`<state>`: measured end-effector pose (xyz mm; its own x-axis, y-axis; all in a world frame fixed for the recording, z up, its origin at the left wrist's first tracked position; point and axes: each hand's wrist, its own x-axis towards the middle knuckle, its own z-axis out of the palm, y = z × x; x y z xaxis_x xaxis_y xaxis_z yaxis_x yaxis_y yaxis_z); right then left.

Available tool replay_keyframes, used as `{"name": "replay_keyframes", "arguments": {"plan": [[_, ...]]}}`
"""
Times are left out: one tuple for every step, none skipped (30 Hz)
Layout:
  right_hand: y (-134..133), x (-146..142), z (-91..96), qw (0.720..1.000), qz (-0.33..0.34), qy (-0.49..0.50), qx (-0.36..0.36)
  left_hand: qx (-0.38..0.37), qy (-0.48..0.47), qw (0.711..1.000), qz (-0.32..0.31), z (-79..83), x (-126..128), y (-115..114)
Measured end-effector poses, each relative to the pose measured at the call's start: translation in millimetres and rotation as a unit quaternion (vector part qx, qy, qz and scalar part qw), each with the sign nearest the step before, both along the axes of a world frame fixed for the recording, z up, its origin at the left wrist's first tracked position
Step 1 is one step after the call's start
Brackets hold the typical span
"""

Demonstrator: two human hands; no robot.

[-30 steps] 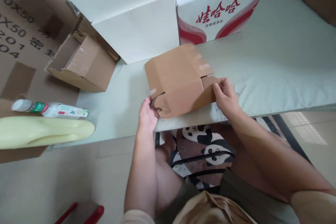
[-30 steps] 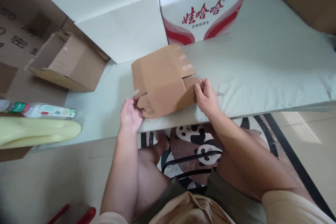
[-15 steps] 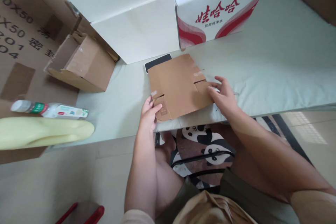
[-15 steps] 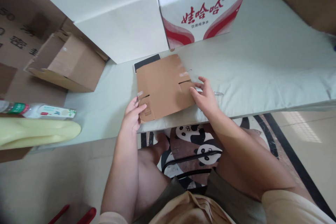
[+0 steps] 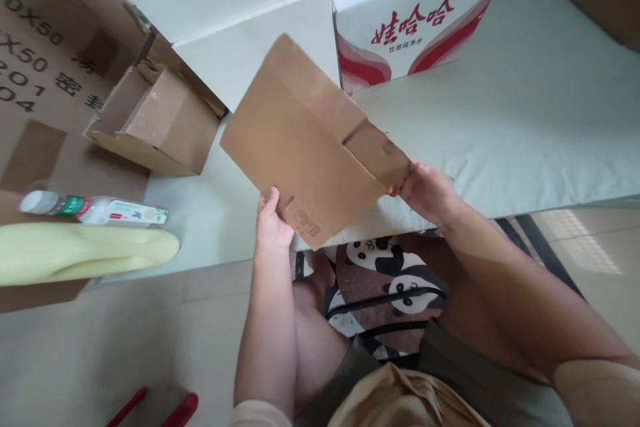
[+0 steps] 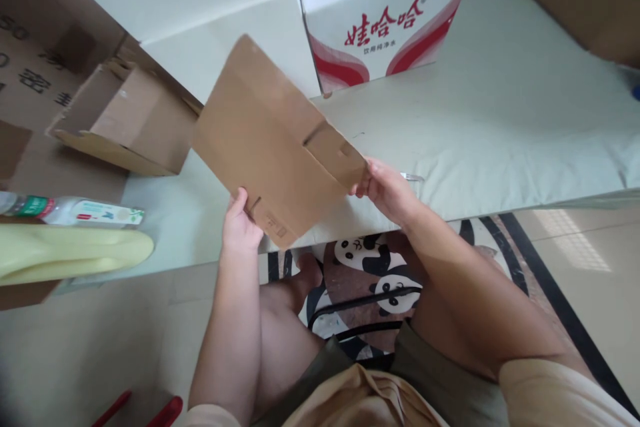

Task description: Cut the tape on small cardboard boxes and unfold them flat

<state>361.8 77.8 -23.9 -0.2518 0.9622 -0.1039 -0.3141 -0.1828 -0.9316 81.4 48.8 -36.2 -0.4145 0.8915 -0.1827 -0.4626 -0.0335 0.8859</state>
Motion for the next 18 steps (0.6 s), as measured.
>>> {"name": "replay_keyframes", "arguments": {"plan": [[-2.3,-1.4,1.3,1.0,0.02,-0.002,0.005,0.003,-0.005,1.0,0.007,-0.9,0.3,0.7],[-5.4,-3.3,2.1,0.999,0.044,-0.013,0.005,0.005,-0.01,1.0,0.012,-1.5,1.4,1.2],[-9.1,-5.8,2.7,0.998,0.061,-0.032,-0.003,0.004,-0.013,1.0,0.013,-1.6,3.3,1.3],[-12.9,-8.8,3.1,0.997,0.064,-0.049,-0.018,0.0,-0.015,1.0,0.008,-1.3,5.9,1.2],[-16.7,-11.9,3.5,0.996,0.055,-0.06,-0.039,-0.008,-0.016,1.0,0.002,-0.6,8.9,0.8],[-20.0,-14.7,4.2,0.996,0.033,-0.06,-0.063,-0.023,-0.019,1.0,-0.006,0.4,12.1,0.4],[-22.6,-16.7,5.4,0.995,0.002,-0.05,-0.09,-0.043,-0.025,0.999,-0.016,1.7,15.1,0.0],[-24.6,-17.3,7.1,0.992,-0.03,-0.033,-0.116,-0.062,-0.035,0.997,-0.027,3.3,17.7,-0.2],[-26.1,-16.0,9.4,0.988,-0.058,-0.015,-0.142,-0.073,-0.047,0.996,-0.035,5.0,19.7,-0.2],[-27.5,-12.3,12.2,0.983,-0.081,0.0,-0.166,-0.079,-0.061,0.994,-0.041,6.9,21.2,0.0],[-29.3,-6.0,15.1,0.977,-0.103,0.008,-0.184,-0.082,-0.073,0.993,-0.045,9.1,22.0,0.3],[-31.9,3.3,17.8,0.972,-0.126,0.011,-0.196,-0.086,-0.081,0.992,-0.047,11.6,22.4,0.5],[-35.7,15.2,20.0,0.968,-0.151,0.01,-0.201,-0.091,-0.086,0.991,-0.046,14.2,22.5,0.6],[-40.9,29.6,21.5,0.964,-0.177,0.005,-0.2,-0.1,-0.09,0.99,-0.046,17.0,22.3,0.5],[-47.6,46.0,22.1,0.96,-0.203,-0.002,-0.195,-0.111,-0.094,0.988,-0.048,19.9,21.9,0.0],[-55.4,63.7,21.9,0.955,-0.232,-0.014,-0.186,-0.118,-0.098,0.987,-0.051,22.5,21.4,-0.7],[-63.8,82.2,21.0,0.948,-0.262,-0.03,-0.178,-0.118,-0.1,0.987,-0.05,24.8,20.8,-1.5],[-72.0,101.0,19.6,0.941,-0.292,-0.051,-0.165,-0.114,-0.103,0.987,-0.048,26.8,20.0,-2.4]]}}
